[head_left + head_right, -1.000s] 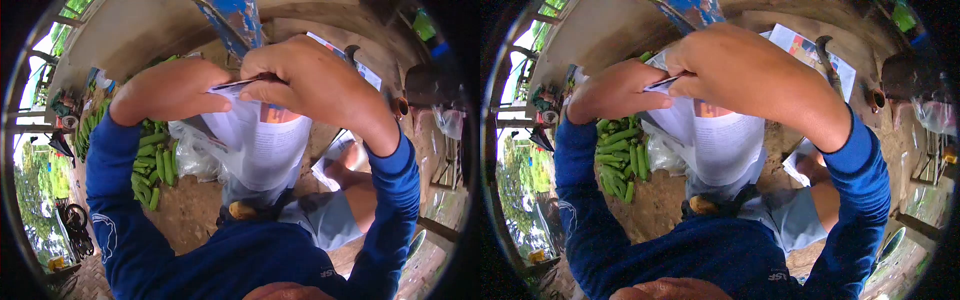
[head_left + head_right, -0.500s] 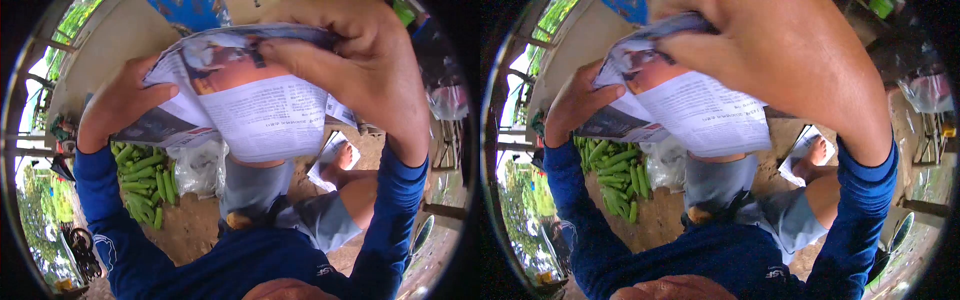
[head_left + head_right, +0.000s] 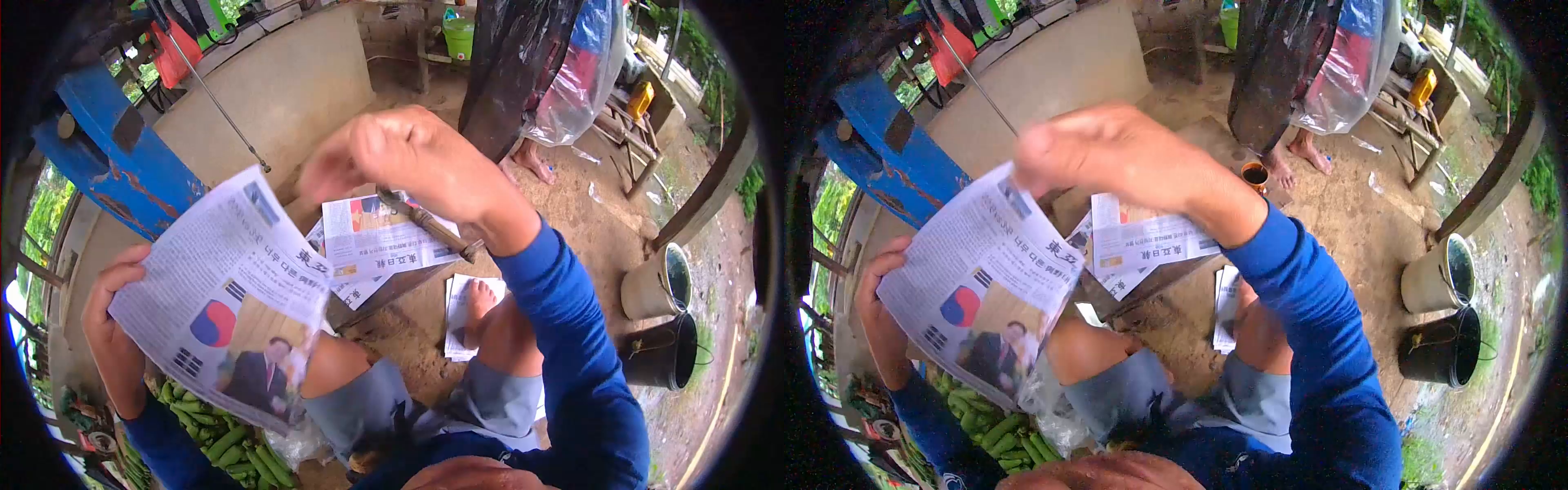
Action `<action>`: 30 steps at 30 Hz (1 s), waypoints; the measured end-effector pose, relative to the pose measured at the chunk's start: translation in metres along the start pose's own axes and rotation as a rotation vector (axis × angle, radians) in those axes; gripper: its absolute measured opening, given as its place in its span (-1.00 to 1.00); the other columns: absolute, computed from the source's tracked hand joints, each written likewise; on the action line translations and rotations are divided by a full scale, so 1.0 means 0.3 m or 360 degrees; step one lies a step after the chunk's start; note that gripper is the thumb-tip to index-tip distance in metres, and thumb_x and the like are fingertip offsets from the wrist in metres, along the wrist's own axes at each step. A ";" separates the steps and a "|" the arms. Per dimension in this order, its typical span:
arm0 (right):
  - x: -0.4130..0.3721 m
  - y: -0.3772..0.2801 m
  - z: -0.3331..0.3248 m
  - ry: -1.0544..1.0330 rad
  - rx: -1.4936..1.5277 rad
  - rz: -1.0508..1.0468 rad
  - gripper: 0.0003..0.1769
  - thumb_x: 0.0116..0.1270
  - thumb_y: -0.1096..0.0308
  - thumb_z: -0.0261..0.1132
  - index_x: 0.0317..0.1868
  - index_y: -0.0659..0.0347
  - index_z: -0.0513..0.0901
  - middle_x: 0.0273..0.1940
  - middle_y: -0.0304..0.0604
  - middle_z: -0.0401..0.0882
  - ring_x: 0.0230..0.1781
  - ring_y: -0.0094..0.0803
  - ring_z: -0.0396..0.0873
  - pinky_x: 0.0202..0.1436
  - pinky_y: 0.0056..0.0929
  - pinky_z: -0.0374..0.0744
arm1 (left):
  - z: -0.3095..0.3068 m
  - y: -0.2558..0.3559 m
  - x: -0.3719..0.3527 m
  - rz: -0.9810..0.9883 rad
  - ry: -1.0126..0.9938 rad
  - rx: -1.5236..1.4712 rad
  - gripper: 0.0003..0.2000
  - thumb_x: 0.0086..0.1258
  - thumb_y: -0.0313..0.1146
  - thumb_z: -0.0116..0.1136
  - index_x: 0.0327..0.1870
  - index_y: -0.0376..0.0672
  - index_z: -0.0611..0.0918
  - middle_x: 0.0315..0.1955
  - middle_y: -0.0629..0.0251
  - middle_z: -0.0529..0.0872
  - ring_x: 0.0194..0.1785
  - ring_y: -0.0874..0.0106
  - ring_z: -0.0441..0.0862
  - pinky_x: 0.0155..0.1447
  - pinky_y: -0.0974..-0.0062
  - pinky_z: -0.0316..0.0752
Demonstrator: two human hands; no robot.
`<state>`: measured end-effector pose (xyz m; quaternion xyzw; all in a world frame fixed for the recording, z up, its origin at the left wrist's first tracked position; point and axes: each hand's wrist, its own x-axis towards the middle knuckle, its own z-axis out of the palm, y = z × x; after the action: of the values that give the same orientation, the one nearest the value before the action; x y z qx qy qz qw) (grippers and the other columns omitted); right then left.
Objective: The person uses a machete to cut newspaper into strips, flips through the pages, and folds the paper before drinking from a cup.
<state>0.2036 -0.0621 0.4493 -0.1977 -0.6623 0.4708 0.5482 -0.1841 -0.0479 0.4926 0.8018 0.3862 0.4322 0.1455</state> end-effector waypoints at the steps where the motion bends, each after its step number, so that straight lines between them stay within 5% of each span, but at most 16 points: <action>1: -0.007 0.053 -0.052 0.0119 -0.0114 0.0157 -0.44 0.45 -0.13 0.39 0.08 0.26 0.74 -0.14 -0.22 0.75 -0.12 -0.39 0.67 0.04 -0.38 0.62 | 0.014 0.002 0.002 0.0137 -0.0017 0.0043 -0.87 0.38 -0.60 0.22 -0.09 -0.30 0.66 0.07 -0.01 0.76 0.13 0.23 0.71 0.27 0.31 0.57; 4: -0.057 0.214 -0.144 0.0323 -0.0566 0.0391 -0.37 0.52 -0.17 0.30 0.24 0.24 0.66 -0.02 -0.23 0.70 0.01 -0.41 0.63 0.21 -0.38 0.58 | 0.074 0.009 0.017 0.0439 -0.0140 0.0120 -0.89 0.37 -0.58 0.25 -0.12 -0.29 0.66 0.07 -0.03 0.76 0.14 0.21 0.72 0.26 0.28 0.59; 10: -0.150 0.358 -0.160 0.0159 0.0358 0.0608 -0.10 0.48 -0.20 0.33 0.57 0.23 0.28 0.43 -0.09 0.47 0.44 -0.25 0.43 0.34 -0.14 0.55 | 0.219 0.076 0.026 0.0568 -0.0268 -0.0065 -0.91 0.39 -0.54 0.25 -0.14 -0.27 0.66 0.06 -0.11 0.75 0.18 0.11 0.71 0.28 0.17 0.59; 12: -0.151 0.335 -0.173 0.0331 0.0347 0.0590 -0.16 0.51 -0.17 0.29 0.56 0.20 0.29 0.36 -0.09 0.50 0.39 -0.30 0.44 0.36 -0.18 0.51 | 0.247 0.042 0.031 0.0555 -0.0208 -0.0239 -0.90 0.45 -0.50 0.16 -0.08 -0.26 0.63 0.12 -0.14 0.71 0.24 0.08 0.66 0.36 0.10 0.54; 15: -0.172 0.316 -0.180 0.0582 0.0103 0.0510 -0.30 0.57 -0.05 0.26 0.53 0.17 0.35 0.31 -0.18 0.55 0.33 -0.39 0.49 0.33 -0.27 0.51 | 0.292 0.040 0.025 0.0492 -0.0078 -0.0307 -0.75 0.26 -0.54 0.40 -0.05 -0.29 0.67 0.06 -0.09 0.77 0.16 0.15 0.74 0.25 0.24 0.61; 19: -0.174 0.307 -0.207 0.0629 0.0246 0.0572 -0.31 0.55 0.02 0.33 0.49 0.24 0.39 0.30 -0.13 0.56 0.23 -0.41 0.53 0.26 -0.37 0.52 | 0.356 0.039 0.030 0.0445 -0.0167 -0.0300 -0.70 0.29 -0.52 0.41 0.02 -0.32 0.65 0.06 -0.11 0.76 0.18 0.14 0.73 0.27 0.25 0.60; 26: -0.183 0.388 -0.245 0.0495 0.0647 0.0491 -0.69 0.51 0.21 0.38 0.10 0.23 0.69 0.01 -0.15 0.77 -0.04 -0.44 0.72 0.11 -0.36 0.68 | 0.448 0.008 0.025 0.0087 0.0127 -0.0807 -0.61 0.37 -0.49 0.38 0.18 -0.34 0.58 0.11 -0.02 0.76 0.19 0.23 0.72 0.28 0.31 0.59; 30: -0.170 0.378 -0.233 0.0608 0.0649 0.0443 -0.87 0.47 0.35 0.42 -0.09 0.22 0.73 -0.12 -0.12 0.82 -0.13 -0.43 0.77 0.04 -0.36 0.74 | 0.485 -0.069 0.014 0.0064 0.0221 -0.0605 -0.61 0.41 -0.51 0.32 0.23 -0.31 0.54 0.13 -0.01 0.74 0.17 0.32 0.71 0.26 0.41 0.58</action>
<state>0.2551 -0.0191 0.3233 -0.2572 -0.4058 0.6189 0.6214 -0.0759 -0.0164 0.3984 0.7359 0.2906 0.5543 0.2585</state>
